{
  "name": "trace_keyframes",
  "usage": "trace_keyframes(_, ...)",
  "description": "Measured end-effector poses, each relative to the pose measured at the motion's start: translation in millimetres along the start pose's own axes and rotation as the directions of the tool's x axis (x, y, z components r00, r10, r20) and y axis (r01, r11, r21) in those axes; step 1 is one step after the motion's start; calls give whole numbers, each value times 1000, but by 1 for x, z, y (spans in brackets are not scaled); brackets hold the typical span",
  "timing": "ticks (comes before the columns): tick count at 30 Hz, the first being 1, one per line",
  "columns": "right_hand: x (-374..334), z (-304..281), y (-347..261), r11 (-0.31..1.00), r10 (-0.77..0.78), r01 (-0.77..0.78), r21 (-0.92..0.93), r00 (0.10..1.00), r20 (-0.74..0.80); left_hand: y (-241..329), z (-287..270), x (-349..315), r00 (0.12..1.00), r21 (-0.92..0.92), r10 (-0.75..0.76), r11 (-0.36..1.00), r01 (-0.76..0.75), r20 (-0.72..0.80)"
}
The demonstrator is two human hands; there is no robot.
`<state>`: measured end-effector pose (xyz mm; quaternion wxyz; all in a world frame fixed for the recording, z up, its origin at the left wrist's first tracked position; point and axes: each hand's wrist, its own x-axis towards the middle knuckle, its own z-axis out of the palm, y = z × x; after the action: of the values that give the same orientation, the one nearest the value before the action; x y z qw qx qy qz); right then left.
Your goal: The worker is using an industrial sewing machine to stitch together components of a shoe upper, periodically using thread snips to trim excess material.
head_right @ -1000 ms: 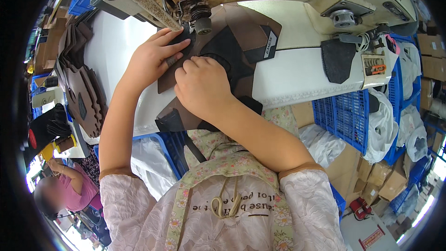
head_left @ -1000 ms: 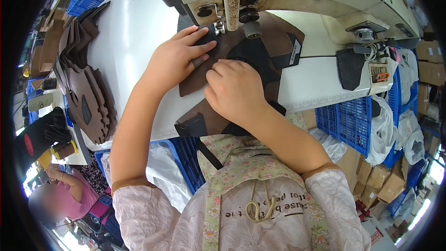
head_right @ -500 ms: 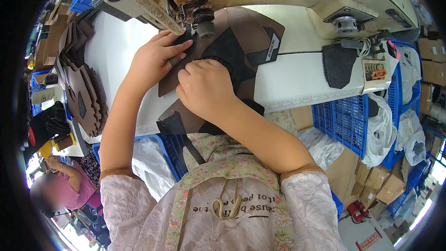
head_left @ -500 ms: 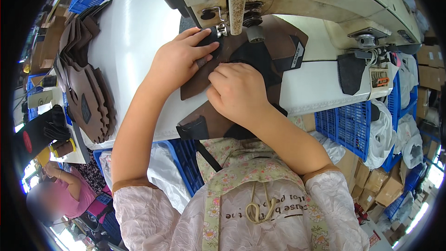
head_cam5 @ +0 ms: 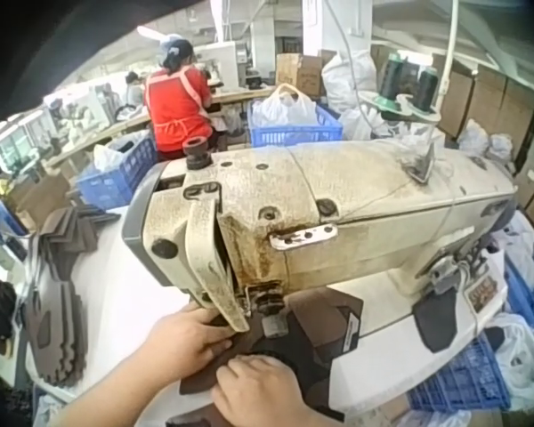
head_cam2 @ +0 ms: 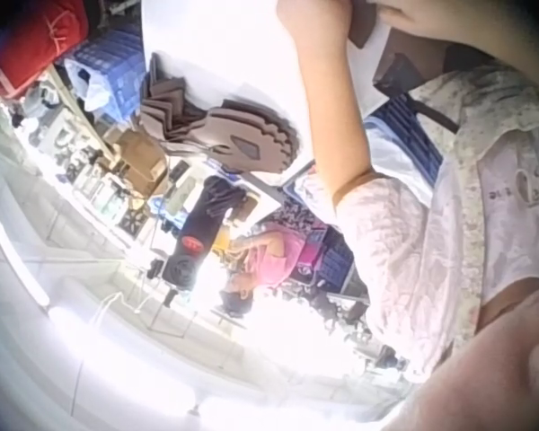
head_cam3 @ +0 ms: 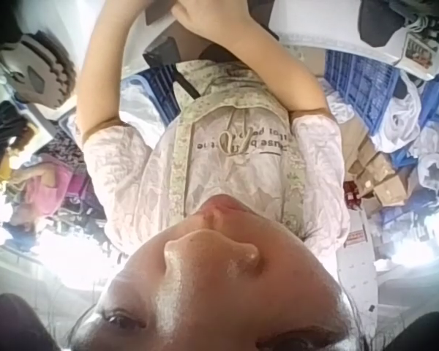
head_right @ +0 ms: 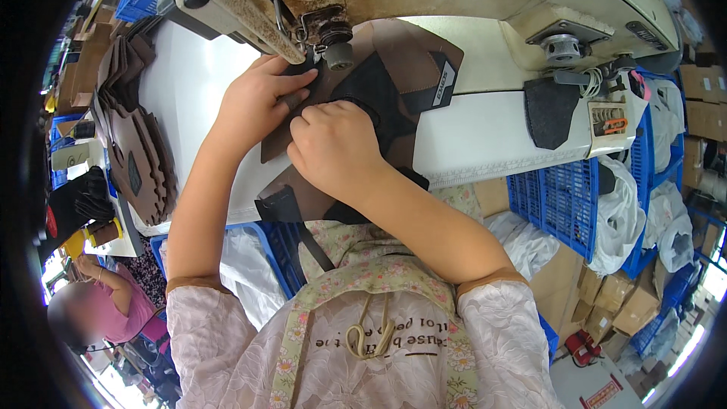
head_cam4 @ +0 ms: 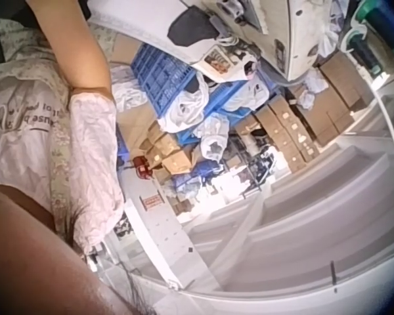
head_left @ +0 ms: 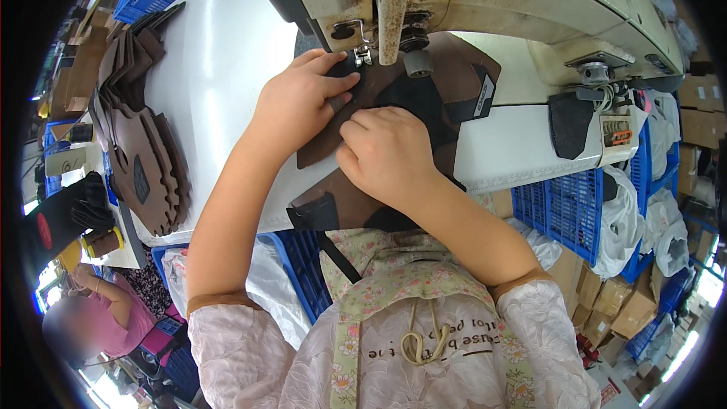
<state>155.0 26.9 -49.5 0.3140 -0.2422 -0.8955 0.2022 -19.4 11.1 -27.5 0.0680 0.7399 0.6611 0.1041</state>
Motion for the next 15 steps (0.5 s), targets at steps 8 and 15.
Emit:
trace_keyframes(8, -1, 2, 1, 1000, -9, 9, -7, 1000, -7, -6, 14, -8, 992, -148, -56, 988, 39, -110)
trace_keyframes(15, -3, 3, 0, 999, -12, 11, -45, 1000, -18, -11, 30, -12, 965, -114, 35, 991, -66, -259)
